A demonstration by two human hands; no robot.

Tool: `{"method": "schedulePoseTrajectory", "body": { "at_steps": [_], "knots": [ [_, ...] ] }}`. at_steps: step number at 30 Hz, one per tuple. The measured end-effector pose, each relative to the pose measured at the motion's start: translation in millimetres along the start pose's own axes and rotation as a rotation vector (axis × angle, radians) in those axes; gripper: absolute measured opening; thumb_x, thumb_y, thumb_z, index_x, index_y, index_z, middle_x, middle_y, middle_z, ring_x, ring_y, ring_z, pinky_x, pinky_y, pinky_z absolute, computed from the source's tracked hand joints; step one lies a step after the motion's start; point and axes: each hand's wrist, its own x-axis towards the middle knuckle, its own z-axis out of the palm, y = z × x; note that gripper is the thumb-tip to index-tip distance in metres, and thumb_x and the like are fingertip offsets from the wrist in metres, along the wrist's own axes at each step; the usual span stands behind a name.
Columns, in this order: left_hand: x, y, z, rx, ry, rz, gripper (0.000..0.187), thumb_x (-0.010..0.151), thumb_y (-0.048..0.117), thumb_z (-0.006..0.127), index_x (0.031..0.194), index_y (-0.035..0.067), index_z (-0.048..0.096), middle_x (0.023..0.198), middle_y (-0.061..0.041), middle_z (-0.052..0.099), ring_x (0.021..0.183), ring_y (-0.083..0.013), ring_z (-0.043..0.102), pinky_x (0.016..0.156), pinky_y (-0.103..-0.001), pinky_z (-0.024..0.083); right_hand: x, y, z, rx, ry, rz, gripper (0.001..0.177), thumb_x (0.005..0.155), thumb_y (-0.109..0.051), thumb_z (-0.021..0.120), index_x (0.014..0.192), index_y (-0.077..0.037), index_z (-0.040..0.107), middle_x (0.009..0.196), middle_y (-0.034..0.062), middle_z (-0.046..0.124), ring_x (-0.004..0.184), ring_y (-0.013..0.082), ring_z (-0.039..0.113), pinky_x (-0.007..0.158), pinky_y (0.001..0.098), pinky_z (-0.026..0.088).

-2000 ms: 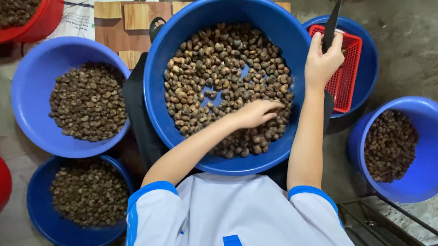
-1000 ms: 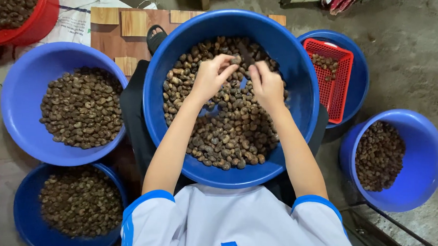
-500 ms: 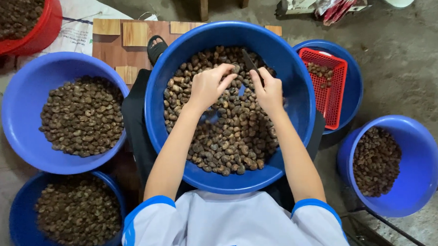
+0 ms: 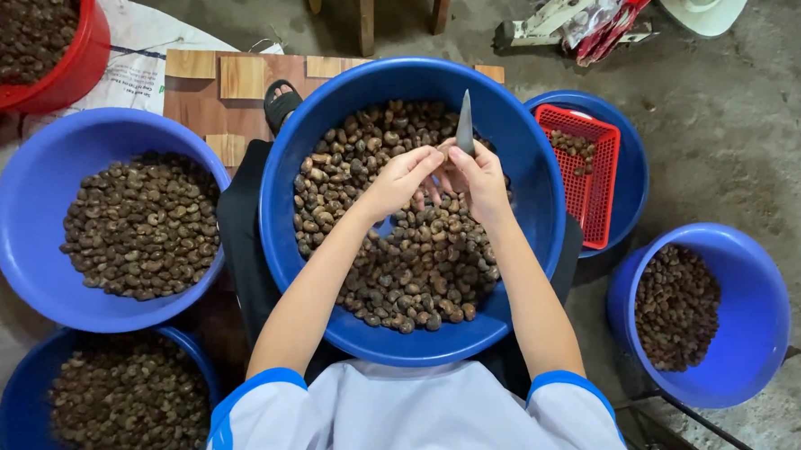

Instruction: A person uses a small knife to process or peel nuts from a large blue bowl in a factory setting.

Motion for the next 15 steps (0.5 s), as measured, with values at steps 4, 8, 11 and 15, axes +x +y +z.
{"method": "schedulePoseTrajectory", "body": {
  "at_steps": [4,8,11,15],
  "knots": [
    [7,-4,-6,0.04,0.015,0.026,0.025,0.11,0.028,0.049,0.107,0.009,0.066,0.085,-0.009,0.074,0.061,-0.0146,0.072,0.043,-0.021,0.056,3,-2,-12,-0.249,-0.047,-0.118,0.016,0.103,-0.012,0.064,0.109,0.002,0.07,0.08,0.0135,0.071,0.051,0.0056,0.057,0.044,0.0206,0.04],
    [7,-1,-14,0.171,0.157,0.301,0.02,0.109,0.024,0.056,0.105,0.008,0.068,0.071,-0.008,0.068,0.051,-0.0145,0.067,0.04,-0.022,0.051,0,-1,-11,-1.0,0.034,-0.451,0.027,0.112,-0.034,0.051,0.105,-0.015,0.068,0.065,0.0068,0.065,0.052,0.0229,0.061,0.049,0.0318,0.046],
    [4,8,-16,0.243,0.197,0.372,0.02,0.108,0.023,0.058,0.105,0.007,0.069,0.069,-0.007,0.067,0.049,-0.0145,0.066,0.04,-0.023,0.052,0,3,-18,-1.195,0.053,-0.502,0.031,0.114,-0.038,0.048,0.099,-0.018,0.066,0.062,0.0033,0.064,0.054,0.0277,0.063,0.05,0.0358,0.05],
    [2,9,-19,0.282,0.228,0.413,0.02,0.107,0.022,0.059,0.101,0.006,0.07,0.068,-0.005,0.068,0.049,-0.014,0.066,0.043,-0.023,0.054,-11,0,-7,-1.159,-0.003,-0.485,0.029,0.112,-0.031,0.054,0.091,-0.014,0.064,0.056,0.0071,0.061,0.052,0.0327,0.062,0.045,0.0388,0.048]
  ]
}}
